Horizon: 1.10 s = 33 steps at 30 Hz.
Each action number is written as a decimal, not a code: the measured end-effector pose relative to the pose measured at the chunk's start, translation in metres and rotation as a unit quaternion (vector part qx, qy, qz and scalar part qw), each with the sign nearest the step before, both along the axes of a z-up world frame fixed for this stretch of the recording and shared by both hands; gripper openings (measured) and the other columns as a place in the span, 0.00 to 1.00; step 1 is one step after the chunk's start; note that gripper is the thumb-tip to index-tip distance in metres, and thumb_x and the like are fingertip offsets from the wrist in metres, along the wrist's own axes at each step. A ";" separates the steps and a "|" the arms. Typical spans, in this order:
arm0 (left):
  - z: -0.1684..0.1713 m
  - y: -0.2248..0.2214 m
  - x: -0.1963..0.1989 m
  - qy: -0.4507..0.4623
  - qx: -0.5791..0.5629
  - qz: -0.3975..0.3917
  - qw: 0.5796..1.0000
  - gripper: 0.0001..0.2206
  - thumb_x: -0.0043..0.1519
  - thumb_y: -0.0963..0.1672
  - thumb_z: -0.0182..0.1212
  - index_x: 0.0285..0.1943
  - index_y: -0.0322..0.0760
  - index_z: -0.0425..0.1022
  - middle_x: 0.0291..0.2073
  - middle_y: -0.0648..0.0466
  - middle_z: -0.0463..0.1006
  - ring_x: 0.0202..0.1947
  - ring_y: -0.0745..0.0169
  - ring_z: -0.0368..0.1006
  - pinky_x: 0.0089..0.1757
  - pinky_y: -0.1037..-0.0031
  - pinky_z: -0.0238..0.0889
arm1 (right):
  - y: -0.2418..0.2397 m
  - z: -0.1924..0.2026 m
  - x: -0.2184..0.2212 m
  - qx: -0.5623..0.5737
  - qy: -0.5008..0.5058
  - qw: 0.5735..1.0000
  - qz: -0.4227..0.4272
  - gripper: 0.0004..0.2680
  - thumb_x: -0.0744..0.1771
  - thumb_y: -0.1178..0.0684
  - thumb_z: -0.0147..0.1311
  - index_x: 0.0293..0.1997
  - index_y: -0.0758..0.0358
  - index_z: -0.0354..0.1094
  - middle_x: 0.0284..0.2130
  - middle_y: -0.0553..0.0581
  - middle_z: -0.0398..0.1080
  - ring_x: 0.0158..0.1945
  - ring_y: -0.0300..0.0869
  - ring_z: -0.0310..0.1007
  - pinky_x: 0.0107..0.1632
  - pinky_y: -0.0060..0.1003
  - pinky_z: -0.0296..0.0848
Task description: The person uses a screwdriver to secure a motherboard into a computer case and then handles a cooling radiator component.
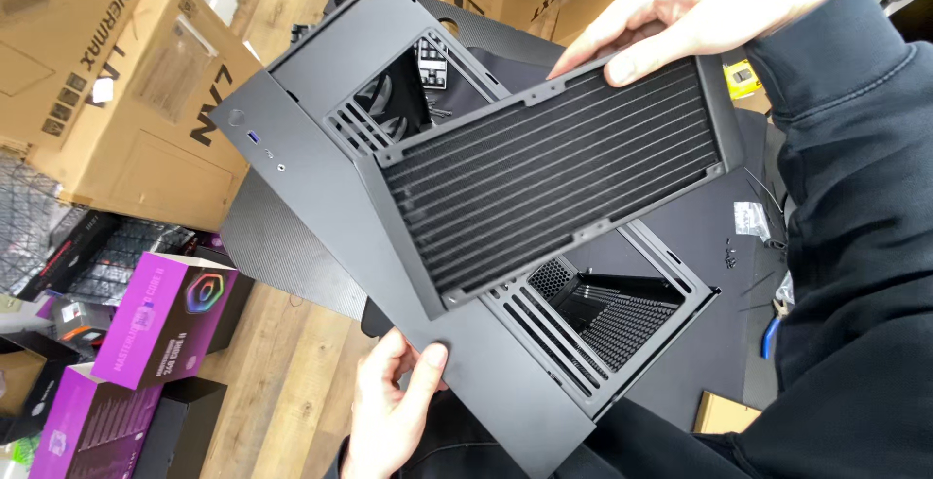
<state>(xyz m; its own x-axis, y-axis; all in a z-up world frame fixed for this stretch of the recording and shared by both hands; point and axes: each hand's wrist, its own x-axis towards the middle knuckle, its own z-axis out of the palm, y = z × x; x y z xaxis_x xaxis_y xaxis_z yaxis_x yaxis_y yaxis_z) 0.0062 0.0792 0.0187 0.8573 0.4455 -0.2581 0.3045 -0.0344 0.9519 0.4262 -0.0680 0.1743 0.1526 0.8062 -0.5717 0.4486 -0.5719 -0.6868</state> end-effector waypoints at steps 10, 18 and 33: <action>0.005 -0.004 -0.001 0.142 0.016 0.029 0.989 0.15 0.61 0.51 0.64 0.27 0.43 0.71 0.16 0.61 0.79 0.22 0.70 0.87 0.32 0.79 0.74 | 0.038 -0.006 -0.009 -0.012 0.054 0.998 -0.025 0.20 0.63 0.52 0.52 0.62 0.68 0.73 0.51 0.59 0.83 0.49 0.46 0.83 0.54 0.37 0.81; -0.004 -0.008 -0.002 0.127 0.029 0.037 0.991 0.18 0.61 0.51 0.62 0.23 0.43 0.64 0.12 0.56 0.81 0.19 0.72 0.82 0.33 0.76 0.69 | 0.069 0.004 -0.035 -0.008 -0.034 0.997 0.070 0.18 0.65 0.49 0.54 0.59 0.60 0.75 0.51 0.50 0.82 0.51 0.37 0.82 0.60 0.30 0.76; -0.024 -0.008 -0.004 -0.009 -0.020 0.014 1.000 0.17 0.63 0.47 0.60 0.23 0.39 0.63 0.11 0.53 0.77 0.15 0.66 0.81 0.24 0.78 0.71 | 0.045 -0.037 -0.021 0.115 -0.116 0.985 0.048 0.13 0.59 0.48 0.70 0.45 0.50 0.81 0.54 0.45 0.68 0.38 0.37 0.70 0.49 0.32 0.73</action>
<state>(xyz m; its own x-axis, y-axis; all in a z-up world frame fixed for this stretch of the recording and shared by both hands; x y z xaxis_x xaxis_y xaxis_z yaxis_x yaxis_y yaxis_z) 0.0024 0.0715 -0.0050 0.8490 0.4592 -0.2613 0.2881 0.0122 0.9575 0.4049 -0.0230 0.1377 0.1753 0.9270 -0.3317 0.6526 -0.3616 -0.6658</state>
